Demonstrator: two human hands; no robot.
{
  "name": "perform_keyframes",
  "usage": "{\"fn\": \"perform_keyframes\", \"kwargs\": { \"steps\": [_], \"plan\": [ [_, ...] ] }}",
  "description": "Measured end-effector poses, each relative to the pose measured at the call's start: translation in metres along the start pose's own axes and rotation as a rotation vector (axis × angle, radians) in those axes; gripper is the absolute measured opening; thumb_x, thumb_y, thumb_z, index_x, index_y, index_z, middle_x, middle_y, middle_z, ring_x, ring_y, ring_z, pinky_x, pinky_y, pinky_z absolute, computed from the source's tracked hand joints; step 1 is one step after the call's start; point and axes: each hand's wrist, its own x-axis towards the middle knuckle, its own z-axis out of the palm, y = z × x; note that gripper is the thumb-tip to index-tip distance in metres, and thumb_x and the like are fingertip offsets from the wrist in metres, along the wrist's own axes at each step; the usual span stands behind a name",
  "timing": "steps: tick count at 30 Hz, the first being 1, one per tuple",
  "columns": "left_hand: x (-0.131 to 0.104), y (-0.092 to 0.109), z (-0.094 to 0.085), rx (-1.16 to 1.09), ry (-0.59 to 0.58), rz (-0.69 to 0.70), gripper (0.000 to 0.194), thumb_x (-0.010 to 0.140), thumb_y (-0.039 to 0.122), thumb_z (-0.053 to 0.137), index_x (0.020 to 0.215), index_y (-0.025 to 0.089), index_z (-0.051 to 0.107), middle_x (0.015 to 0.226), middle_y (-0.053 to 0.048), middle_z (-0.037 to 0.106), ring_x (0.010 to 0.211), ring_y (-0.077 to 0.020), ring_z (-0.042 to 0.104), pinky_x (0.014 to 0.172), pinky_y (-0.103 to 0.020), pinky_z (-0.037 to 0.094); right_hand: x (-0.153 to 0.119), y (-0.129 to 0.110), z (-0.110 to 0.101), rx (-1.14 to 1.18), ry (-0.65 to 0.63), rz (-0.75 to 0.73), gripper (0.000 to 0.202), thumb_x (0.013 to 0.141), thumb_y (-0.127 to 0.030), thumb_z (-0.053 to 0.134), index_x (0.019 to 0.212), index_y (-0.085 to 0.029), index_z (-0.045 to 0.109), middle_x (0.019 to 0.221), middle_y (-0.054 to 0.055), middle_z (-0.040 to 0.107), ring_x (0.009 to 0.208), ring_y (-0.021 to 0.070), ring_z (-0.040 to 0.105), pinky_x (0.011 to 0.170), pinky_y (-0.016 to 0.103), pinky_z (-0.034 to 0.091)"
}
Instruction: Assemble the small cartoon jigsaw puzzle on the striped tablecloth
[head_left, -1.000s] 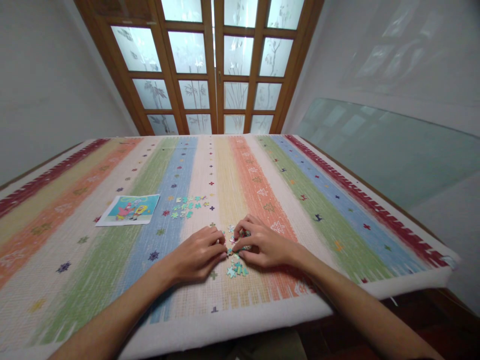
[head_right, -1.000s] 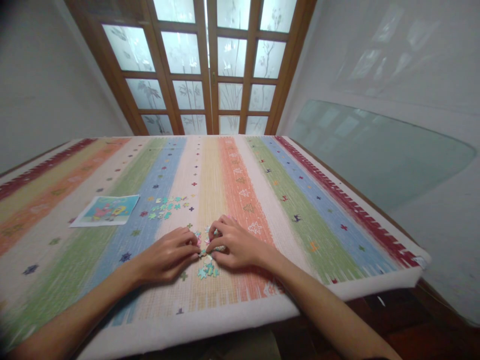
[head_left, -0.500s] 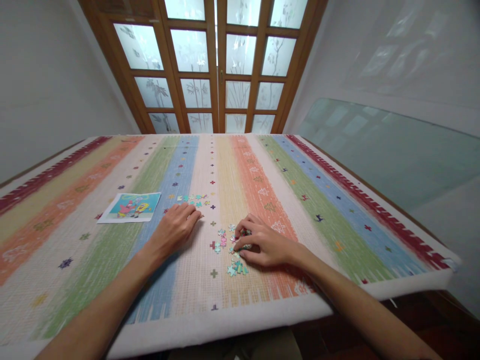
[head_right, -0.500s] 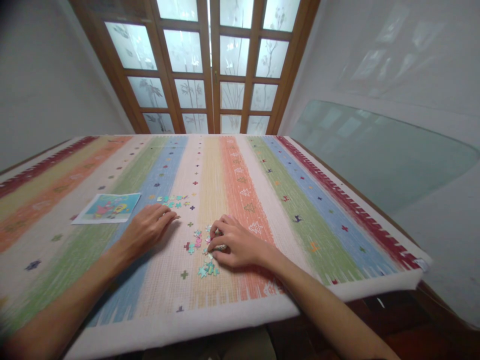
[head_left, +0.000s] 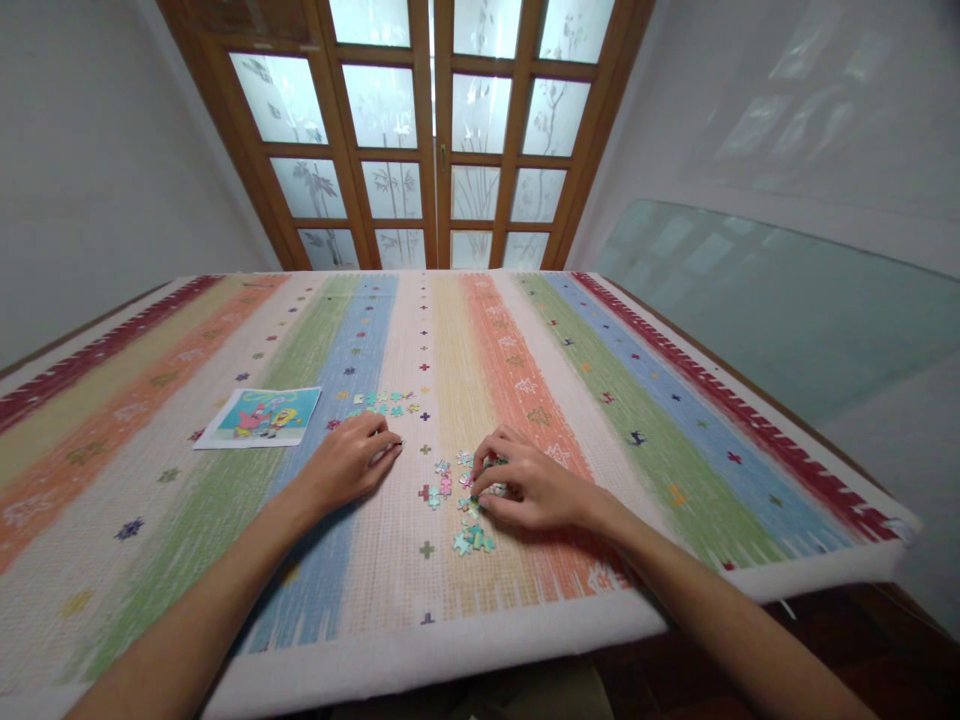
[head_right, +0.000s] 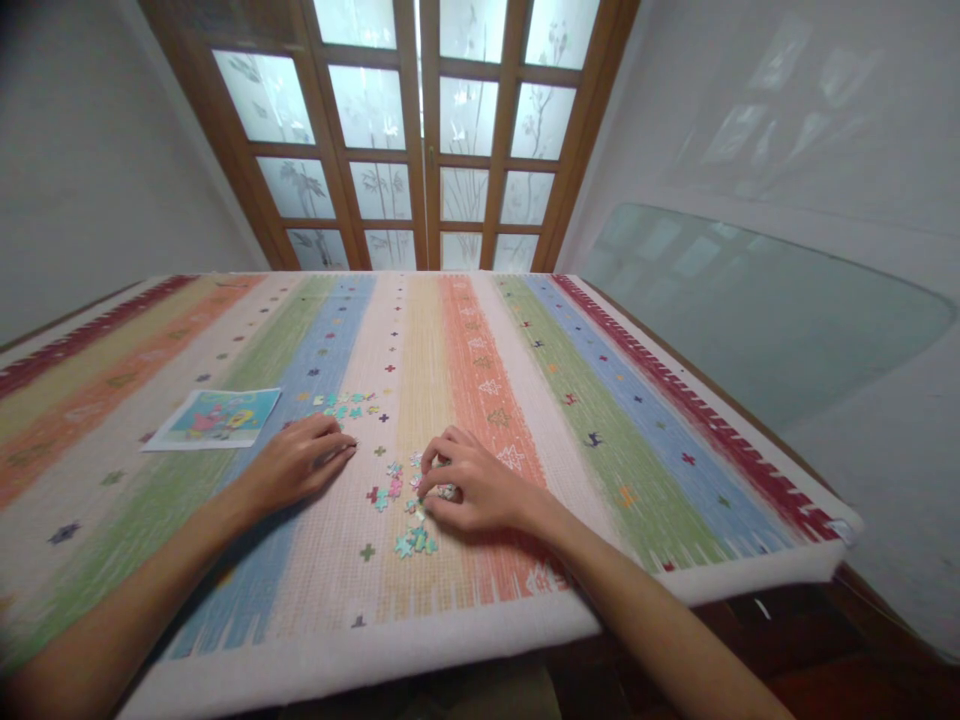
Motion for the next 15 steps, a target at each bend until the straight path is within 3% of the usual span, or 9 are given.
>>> {"fn": "perform_keyframes", "kwargs": {
  "steps": [7,15],
  "plan": [
    [-0.003,-0.007,0.011,0.07,0.042,-0.089,0.029,0.104,0.029,0.048,0.103,0.018,0.074,0.088,-0.008,0.062,0.081,-0.0219,0.058,0.076,-0.035,0.049,0.0,0.005,-0.005,-0.03,0.101,0.033,0.011,0.092,-0.024,0.066,0.087,-0.023,0.075,0.099,0.008,0.068,0.096,0.0235,0.058,0.089,0.044,0.047],
    [-0.004,-0.009,0.011,0.124,0.025,-0.097,0.032,0.104,0.031,0.045,0.11,0.016,0.073,0.088,-0.008,0.063,0.083,-0.0224,0.06,0.079,-0.035,0.051,0.0,0.016,-0.006,-0.082,0.276,0.091,0.012,0.087,-0.021,0.063,0.078,-0.021,0.071,0.089,0.007,0.067,0.088,0.0228,0.059,0.085,0.043,0.046]
  ]
}}
